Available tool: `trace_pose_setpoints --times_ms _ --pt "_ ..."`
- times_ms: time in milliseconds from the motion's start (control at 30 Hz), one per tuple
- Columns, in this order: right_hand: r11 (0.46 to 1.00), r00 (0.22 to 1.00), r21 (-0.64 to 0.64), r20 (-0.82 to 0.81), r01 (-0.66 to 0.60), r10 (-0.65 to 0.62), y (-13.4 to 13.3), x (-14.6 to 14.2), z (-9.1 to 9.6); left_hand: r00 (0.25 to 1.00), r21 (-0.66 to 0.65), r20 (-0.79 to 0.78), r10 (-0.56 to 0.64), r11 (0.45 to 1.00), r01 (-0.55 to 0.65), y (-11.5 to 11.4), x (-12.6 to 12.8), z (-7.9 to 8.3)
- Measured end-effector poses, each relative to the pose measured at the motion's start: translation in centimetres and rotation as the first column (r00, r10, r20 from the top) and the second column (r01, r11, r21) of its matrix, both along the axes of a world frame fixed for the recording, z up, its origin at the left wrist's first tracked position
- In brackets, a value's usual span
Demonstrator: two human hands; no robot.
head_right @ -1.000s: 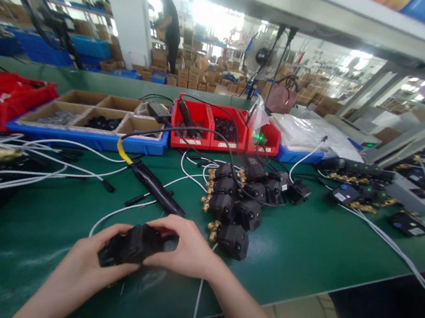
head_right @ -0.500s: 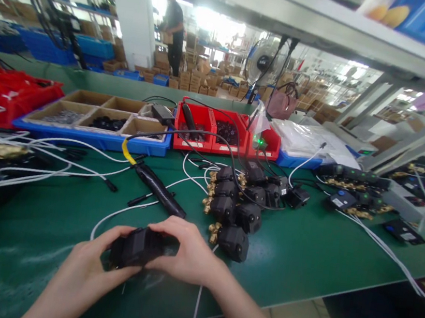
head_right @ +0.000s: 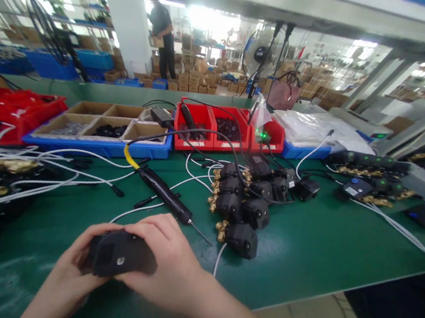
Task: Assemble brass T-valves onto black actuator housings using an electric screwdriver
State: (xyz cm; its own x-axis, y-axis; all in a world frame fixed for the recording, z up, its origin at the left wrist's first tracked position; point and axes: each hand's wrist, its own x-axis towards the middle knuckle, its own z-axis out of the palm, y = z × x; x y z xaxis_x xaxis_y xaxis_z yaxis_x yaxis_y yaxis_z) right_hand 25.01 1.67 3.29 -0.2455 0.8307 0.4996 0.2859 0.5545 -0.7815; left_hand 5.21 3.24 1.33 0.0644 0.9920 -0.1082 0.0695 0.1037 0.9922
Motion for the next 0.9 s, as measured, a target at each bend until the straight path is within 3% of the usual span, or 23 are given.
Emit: trace_pose_setpoints --times_ms 267,400,533,633,700,800,900 --pt "0.998 0.998 0.045 0.034 -0.047 0.046 0.0 -1.2 0.5 0.993 -0.005 0.029 0.113 0.994 -0.113 -0.6 -0.6 -0.4" --pt "0.997 0.996 0.036 0.065 -0.065 0.063 0.4 -0.7 0.9 0.997 -0.008 0.013 0.071 0.997 -0.070 -1.2 -1.2 0.0" --pt "0.960 0.954 0.081 0.166 -0.266 0.251 2.2 0.7 2.0 0.996 -0.114 0.078 0.041 0.993 -0.032 -1.9 -1.7 1.4" --pt "0.906 0.885 0.108 0.287 -0.410 0.366 3.6 1.3 2.9 0.992 -0.090 0.067 0.104 0.991 -0.098 -2.0 -2.1 1.4" --pt "0.923 0.893 0.059 0.282 -0.380 0.350 4.0 1.2 3.1 0.985 -0.065 0.078 0.153 0.987 -0.148 -1.8 -2.3 1.0" --pt "0.977 0.977 -0.117 0.093 -0.181 0.192 3.7 0.2 2.7 0.965 -0.040 0.143 0.219 0.976 -0.215 -1.8 -2.2 0.4" --pt "0.920 0.973 -0.343 -0.192 -0.193 0.132 2.8 -1.0 1.5 0.936 -0.003 0.162 0.312 0.949 -0.315 -2.4 -1.0 0.2"
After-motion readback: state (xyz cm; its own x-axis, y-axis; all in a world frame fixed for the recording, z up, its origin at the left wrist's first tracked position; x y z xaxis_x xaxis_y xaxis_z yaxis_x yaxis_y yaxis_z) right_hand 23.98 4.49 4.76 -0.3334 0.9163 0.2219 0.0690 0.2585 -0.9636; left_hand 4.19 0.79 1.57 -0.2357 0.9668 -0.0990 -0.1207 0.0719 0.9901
